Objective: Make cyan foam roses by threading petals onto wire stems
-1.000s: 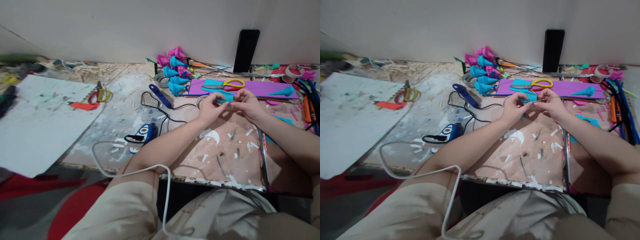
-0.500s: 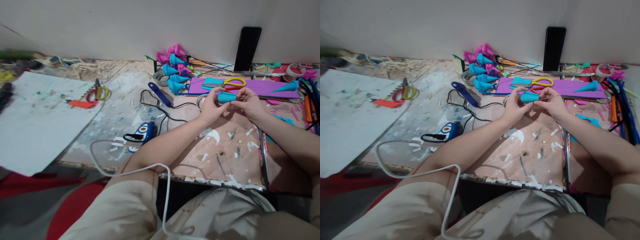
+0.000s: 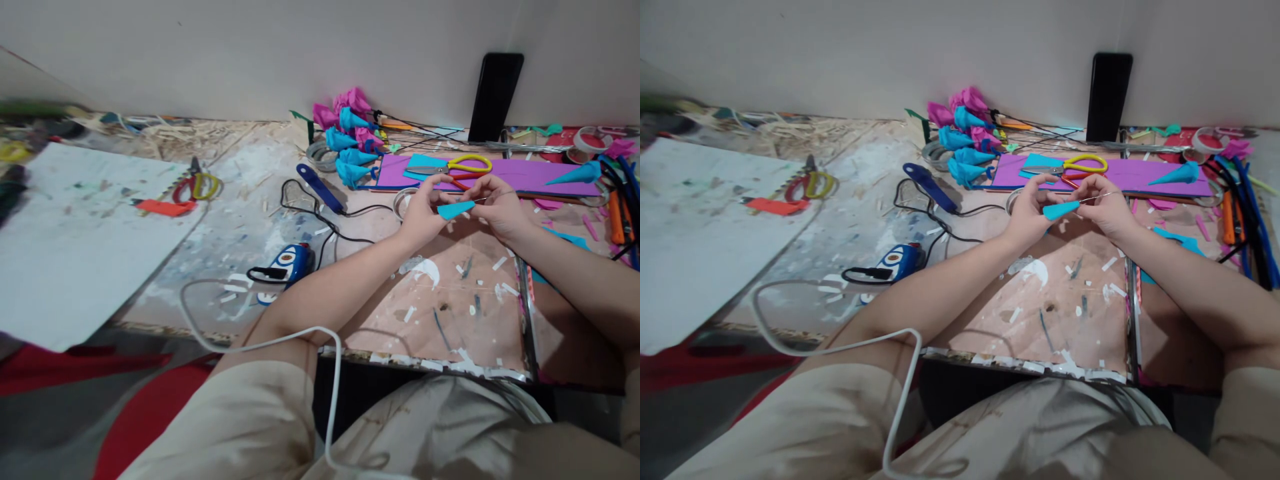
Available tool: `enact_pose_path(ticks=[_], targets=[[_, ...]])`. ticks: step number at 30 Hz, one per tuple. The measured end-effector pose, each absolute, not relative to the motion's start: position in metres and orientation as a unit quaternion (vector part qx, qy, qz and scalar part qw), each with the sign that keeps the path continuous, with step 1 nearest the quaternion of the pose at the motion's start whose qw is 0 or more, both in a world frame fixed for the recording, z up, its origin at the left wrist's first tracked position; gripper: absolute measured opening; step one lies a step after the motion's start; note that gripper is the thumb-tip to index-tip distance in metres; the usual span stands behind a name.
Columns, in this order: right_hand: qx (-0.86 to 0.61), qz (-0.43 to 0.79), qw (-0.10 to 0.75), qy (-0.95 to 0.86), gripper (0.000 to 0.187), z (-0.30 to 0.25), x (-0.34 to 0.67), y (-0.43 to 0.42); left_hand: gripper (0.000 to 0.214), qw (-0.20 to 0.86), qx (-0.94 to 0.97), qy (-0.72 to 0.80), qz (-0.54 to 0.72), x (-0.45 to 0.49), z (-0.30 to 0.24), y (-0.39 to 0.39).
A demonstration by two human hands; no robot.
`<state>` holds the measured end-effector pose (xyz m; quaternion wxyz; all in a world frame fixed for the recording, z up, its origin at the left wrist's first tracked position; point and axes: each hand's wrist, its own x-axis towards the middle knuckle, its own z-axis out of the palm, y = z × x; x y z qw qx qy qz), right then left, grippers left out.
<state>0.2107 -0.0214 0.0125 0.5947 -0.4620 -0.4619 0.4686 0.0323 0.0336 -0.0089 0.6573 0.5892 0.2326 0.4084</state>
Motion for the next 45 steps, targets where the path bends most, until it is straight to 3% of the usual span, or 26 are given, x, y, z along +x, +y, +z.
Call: enact_pose_path(ticks=[14, 23, 34, 45], targets=[[-0.472, 0.473, 0.59, -0.453, 0.039, 0.014, 0.209, -0.02, 0.049, 0.622, 0.647, 0.239, 0.372, 0.027, -0.007, 0.035], [-0.494, 0.496, 0.583, -0.413, 0.045, 0.01, 0.213, -0.02, 0.038, 0.526, 0.698, 0.271, 0.402, 0.026, -0.009, 0.037], [-0.486, 0.503, 0.602, -0.384, 0.049, 0.005, 0.216, -0.011, 0.039, 0.529, 0.689, 0.289, 0.403, 0.028, -0.014, 0.039], [-0.478, 0.503, 0.61, -0.382, 0.068, 0.003, 0.214, -0.012, 0.056, 0.566, 0.669, 0.25, 0.412, 0.029, -0.015, 0.041]])
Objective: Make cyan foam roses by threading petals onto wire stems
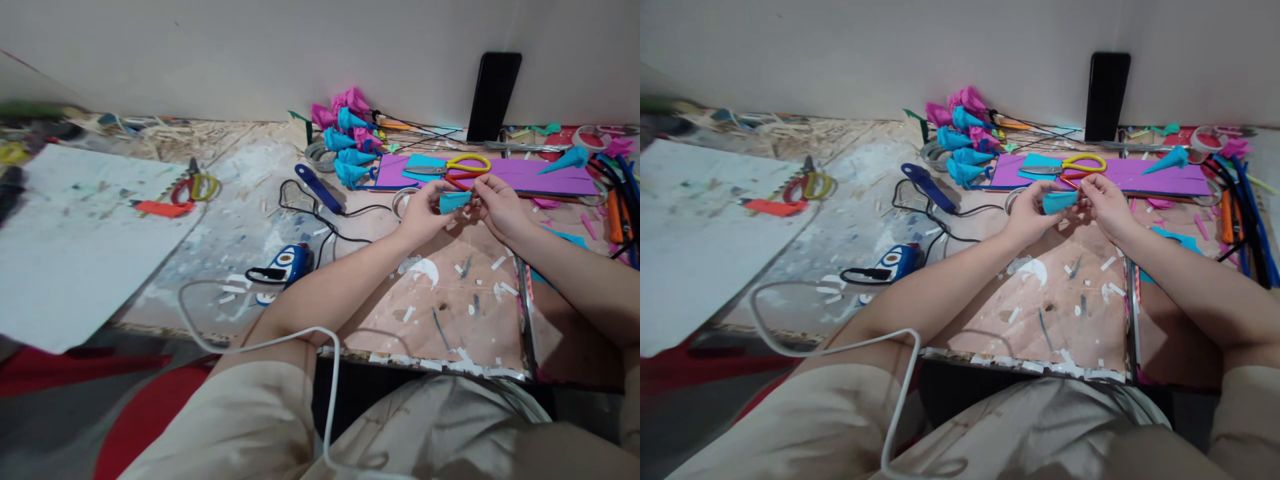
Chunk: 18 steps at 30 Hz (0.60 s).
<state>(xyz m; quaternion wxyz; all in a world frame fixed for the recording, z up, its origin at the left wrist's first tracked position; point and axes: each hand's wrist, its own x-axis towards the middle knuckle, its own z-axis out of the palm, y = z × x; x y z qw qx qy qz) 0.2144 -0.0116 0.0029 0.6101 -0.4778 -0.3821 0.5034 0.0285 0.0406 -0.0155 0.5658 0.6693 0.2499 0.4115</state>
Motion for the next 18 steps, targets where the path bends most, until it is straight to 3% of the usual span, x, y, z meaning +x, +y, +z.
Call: enact_pose_path(ticks=[5, 10, 12, 18], targets=[[-0.476, 0.503, 0.608, -0.388, 0.068, 0.005, 0.213, -0.014, 0.061, 0.614, 0.634, 0.258, 0.394, 0.03, -0.017, 0.042], [-0.468, 0.514, 0.601, -0.394, 0.068, 0.006, 0.212, -0.016, 0.033, 0.564, 0.679, 0.255, 0.395, 0.028, -0.015, 0.04], [-0.469, 0.514, 0.596, -0.401, 0.066, 0.006, 0.212, -0.016, 0.028, 0.503, 0.72, 0.26, 0.401, 0.026, -0.012, 0.039], [-0.473, 0.499, 0.61, -0.394, 0.06, 0.005, 0.214, -0.014, 0.022, 0.186, 0.859, 0.197, 0.433, 0.016, 0.0, 0.031]])
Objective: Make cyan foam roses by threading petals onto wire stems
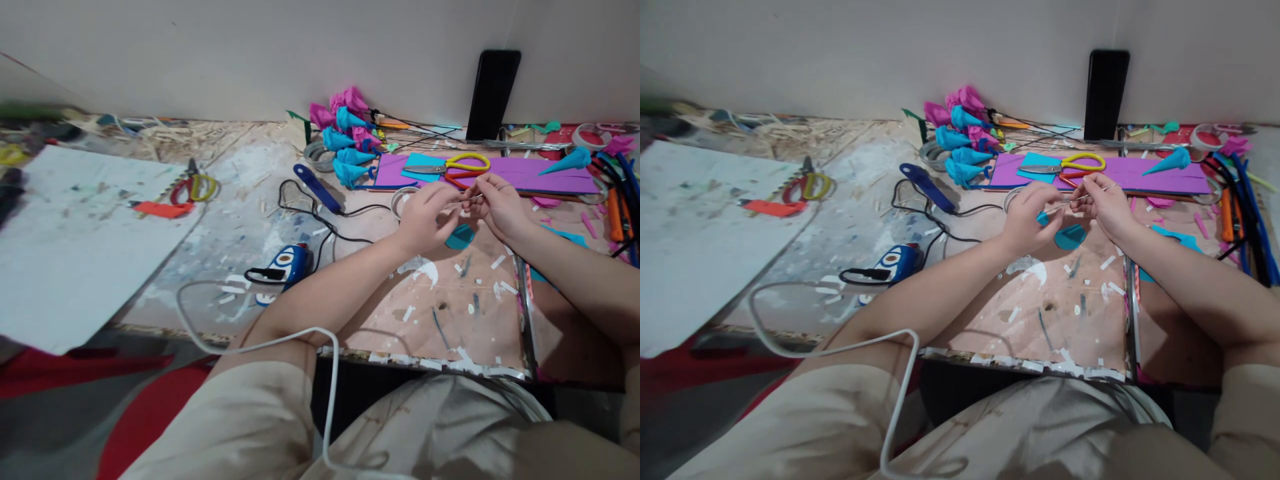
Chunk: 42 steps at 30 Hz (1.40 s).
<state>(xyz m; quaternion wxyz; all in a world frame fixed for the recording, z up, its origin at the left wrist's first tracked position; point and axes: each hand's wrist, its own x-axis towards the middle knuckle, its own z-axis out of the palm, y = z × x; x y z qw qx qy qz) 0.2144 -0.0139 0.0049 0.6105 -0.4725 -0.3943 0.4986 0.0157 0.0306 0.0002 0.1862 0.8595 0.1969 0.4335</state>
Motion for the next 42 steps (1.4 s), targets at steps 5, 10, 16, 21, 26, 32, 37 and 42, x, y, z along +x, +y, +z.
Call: enact_pose_path(ticks=[5, 10, 16, 21, 26, 32, 37, 42], targets=[[-0.487, 0.456, 0.646, -0.371, 0.061, 0.001, 0.22, -0.009, 0.025, 0.1, 0.948, 0.145, 0.266, 0.017, 0.001, 0.017], [-0.504, 0.426, 0.65, -0.378, 0.053, -0.002, 0.225, -0.009, 0.022, 0.104, 0.95, 0.223, 0.191, 0.023, -0.001, 0.015], [-0.46, 0.436, 0.682, -0.365, 0.048, -0.009, 0.235, -0.006, 0.023, 0.191, 0.933, 0.231, 0.202, 0.023, -0.005, 0.023], [-0.424, 0.499, 0.693, -0.3, 0.053, -0.005, 0.241, -0.005, 0.029, 0.263, 0.906, 0.231, 0.236, 0.022, -0.008, 0.029], [-0.394, 0.566, 0.623, -0.368, 0.06, 0.01, 0.233, -0.019, 0.048, 0.325, 0.875, 0.212, 0.289, 0.023, -0.014, 0.034], [-0.356, 0.628, 0.512, -0.466, 0.064, 0.018, 0.218, -0.026, 0.049, 0.482, 0.781, 0.194, 0.346, 0.025, -0.023, 0.045], [-0.432, 0.599, 0.507, -0.445, 0.064, 0.021, 0.209, -0.026, 0.055, 0.57, 0.666, 0.237, 0.419, 0.029, -0.03, 0.06], [-0.51, 0.521, 0.535, -0.427, 0.06, 0.023, 0.207, -0.026, 0.049, 0.57, 0.644, 0.237, 0.452, 0.03, -0.033, 0.064]])
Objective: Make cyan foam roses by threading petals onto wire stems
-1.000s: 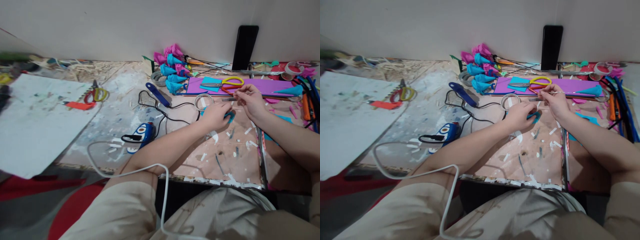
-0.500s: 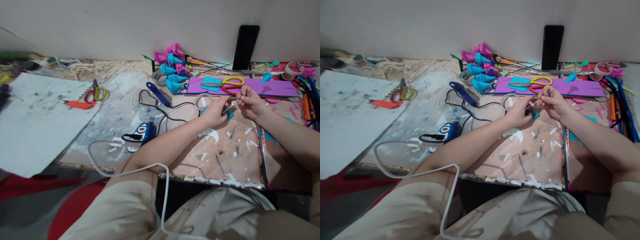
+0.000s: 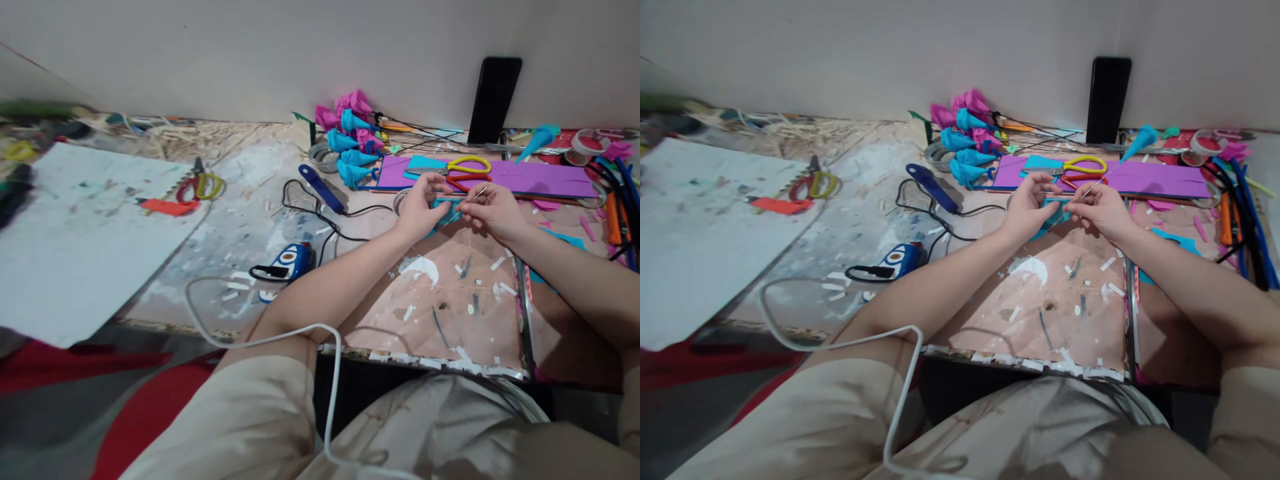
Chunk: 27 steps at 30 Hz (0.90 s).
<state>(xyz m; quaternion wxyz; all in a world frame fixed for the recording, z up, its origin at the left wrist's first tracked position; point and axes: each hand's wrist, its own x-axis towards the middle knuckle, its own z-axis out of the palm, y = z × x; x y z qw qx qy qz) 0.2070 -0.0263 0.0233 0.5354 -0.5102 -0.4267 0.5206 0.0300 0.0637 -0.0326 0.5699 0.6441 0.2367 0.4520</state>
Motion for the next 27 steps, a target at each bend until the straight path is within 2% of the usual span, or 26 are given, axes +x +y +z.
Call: enact_pose_path(ticks=[4, 14, 22, 27], targets=[[-0.523, 0.483, 0.567, -0.414, 0.06, 0.02, 0.21, -0.022, 0.045, 0.56, 0.636, 0.231, 0.478, 0.03, -0.031, 0.063], [-0.499, 0.517, 0.562, -0.41, 0.06, 0.007, 0.215, -0.016, 0.043, 0.508, 0.684, 0.217, 0.476, 0.026, -0.025, 0.064], [-0.518, 0.497, 0.52, -0.463, 0.068, 0.012, 0.211, -0.021, 0.046, 0.454, 0.732, 0.197, 0.468, 0.021, -0.024, 0.064], [-0.519, 0.492, 0.515, -0.473, 0.071, 0.013, 0.209, -0.022, 0.046, 0.458, 0.725, 0.201, 0.473, 0.021, -0.027, 0.067]])
